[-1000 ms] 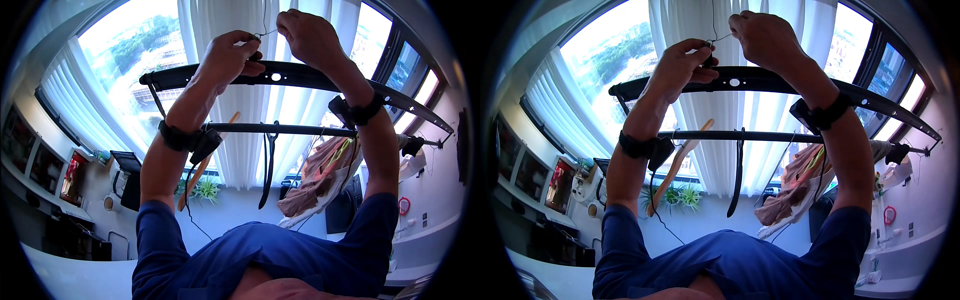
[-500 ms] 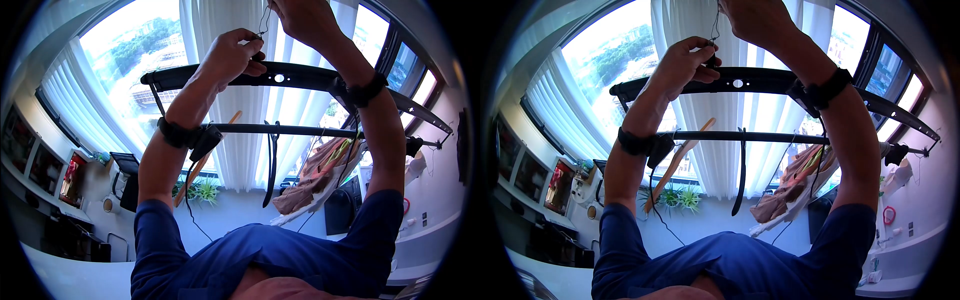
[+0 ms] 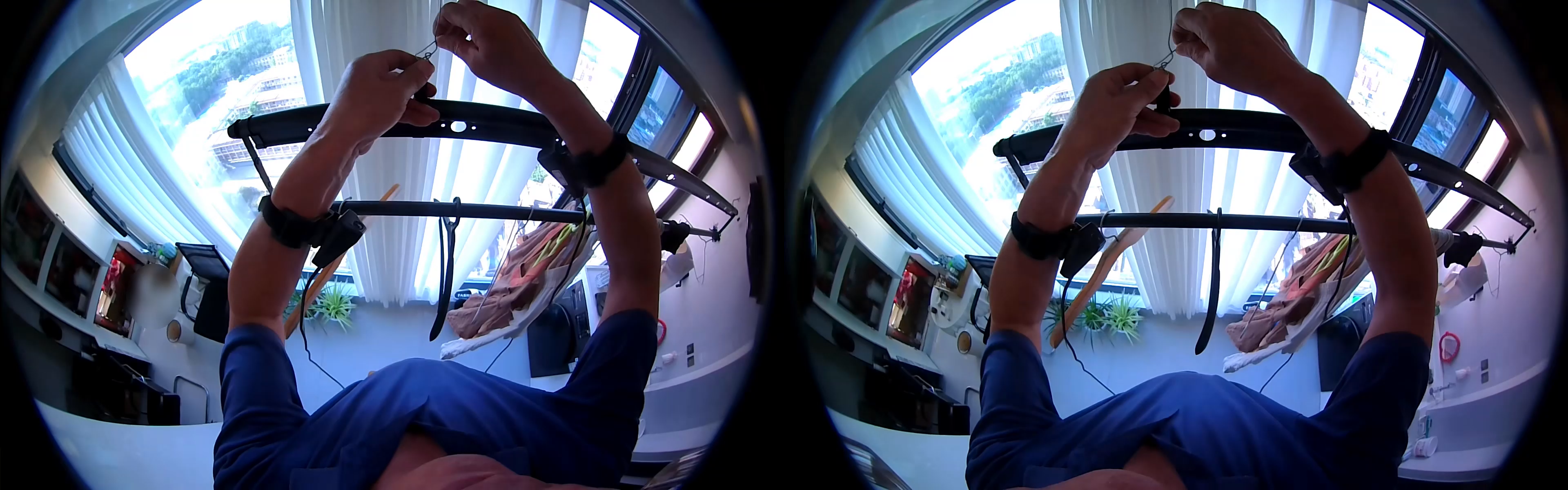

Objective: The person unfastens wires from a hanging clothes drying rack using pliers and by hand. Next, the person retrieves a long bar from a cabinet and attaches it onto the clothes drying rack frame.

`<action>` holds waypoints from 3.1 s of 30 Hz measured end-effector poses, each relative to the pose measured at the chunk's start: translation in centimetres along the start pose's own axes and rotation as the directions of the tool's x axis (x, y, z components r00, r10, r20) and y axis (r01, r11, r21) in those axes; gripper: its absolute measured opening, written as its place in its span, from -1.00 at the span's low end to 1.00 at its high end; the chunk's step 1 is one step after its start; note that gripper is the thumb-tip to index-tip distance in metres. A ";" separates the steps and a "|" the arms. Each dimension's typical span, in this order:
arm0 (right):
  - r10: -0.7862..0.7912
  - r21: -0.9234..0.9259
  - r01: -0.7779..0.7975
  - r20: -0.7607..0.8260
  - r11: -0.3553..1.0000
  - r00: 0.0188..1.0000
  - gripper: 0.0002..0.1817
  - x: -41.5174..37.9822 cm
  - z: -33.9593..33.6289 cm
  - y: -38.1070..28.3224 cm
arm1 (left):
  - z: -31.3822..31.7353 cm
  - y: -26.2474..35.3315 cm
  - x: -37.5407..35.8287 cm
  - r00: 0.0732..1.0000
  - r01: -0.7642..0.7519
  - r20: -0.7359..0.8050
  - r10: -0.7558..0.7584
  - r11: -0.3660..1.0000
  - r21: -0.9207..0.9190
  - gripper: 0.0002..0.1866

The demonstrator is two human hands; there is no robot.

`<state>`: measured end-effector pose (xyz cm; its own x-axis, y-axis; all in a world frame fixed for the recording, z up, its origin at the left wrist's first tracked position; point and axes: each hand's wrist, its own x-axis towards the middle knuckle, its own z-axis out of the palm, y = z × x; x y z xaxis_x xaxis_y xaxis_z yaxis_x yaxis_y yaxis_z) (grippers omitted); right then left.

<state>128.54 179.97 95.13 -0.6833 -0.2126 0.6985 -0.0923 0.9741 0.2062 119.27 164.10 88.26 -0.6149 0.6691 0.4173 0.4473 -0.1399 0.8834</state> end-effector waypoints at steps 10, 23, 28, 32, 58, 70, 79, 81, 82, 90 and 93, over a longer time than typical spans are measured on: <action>0.145 0.267 -0.110 -0.115 0.957 0.983 -0.78 -2.8 3.2 1.1 | -0.5 -0.4 -0.4 1.000 -0.013 0.013 0.013 0.999 -0.031 -0.65; 0.151 0.553 -0.216 0.161 0.804 0.975 -0.74 -1.8 3.6 0.7 | -0.4 -1.3 0.6 0.999 -0.009 0.036 0.010 1.000 -0.014 -0.68; 0.138 0.535 -0.248 0.237 0.808 0.962 -0.74 -1.4 3.3 0.7 | 0.0 -1.5 0.9 1.000 -0.009 0.014 0.009 1.000 0.001 -0.70; 0.106 0.584 -0.232 0.242 0.778 0.964 -0.75 -1.5 3.9 1.0 | 0.1 -1.6 0.9 1.000 -0.021 0.003 0.021 0.999 0.026 -0.71; 0.295 0.639 -0.424 0.304 0.641 0.906 -0.86 -0.3 4.8 -0.4 | 4.6 -5.1 -8.6 0.944 0.036 -0.264 -0.198 0.857 -0.514 -0.56; 0.209 0.605 -0.338 0.275 0.721 0.939 -0.66 -2.0 4.7 0.7 | 8.1 -11.5 -2.3 0.980 -0.192 -0.194 -0.042 0.044 -0.980 -0.64; 0.143 0.660 -0.323 0.312 0.678 0.939 -0.72 -1.4 2.9 0.2 | 7.1 -11.2 0.3 0.889 -0.217 -0.236 0.391 -0.092 -0.972 -0.70; 0.152 0.647 -0.331 0.317 0.687 0.936 -0.72 -1.5 2.1 0.0 | 7.3 -10.8 0.2 0.852 -0.279 -0.268 0.450 -0.045 -0.959 -0.68; 0.135 0.659 -0.307 0.299 0.687 0.945 -0.72 -1.5 1.7 -0.4 | 7.2 -10.9 0.4 0.834 -0.285 -0.275 0.478 -0.053 -0.957 -0.67; 0.254 0.455 -0.283 0.125 0.844 0.959 -0.70 -1.4 -1.1 -3.6 | 5.7 -9.3 1.1 0.787 -0.368 -0.354 0.505 -0.076 -0.927 -0.69; 0.235 0.447 -0.236 0.059 0.863 0.970 -0.74 -1.0 -0.9 -4.0 | 5.1 -9.0 1.3 0.768 -0.380 -0.358 0.531 -0.072 -0.922 -0.68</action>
<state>130.22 176.16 94.24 -0.7272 0.0272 0.6859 -0.2421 0.9248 -0.2934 117.79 169.96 79.79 -0.4672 0.1785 0.8659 -0.3971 -0.9174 -0.0251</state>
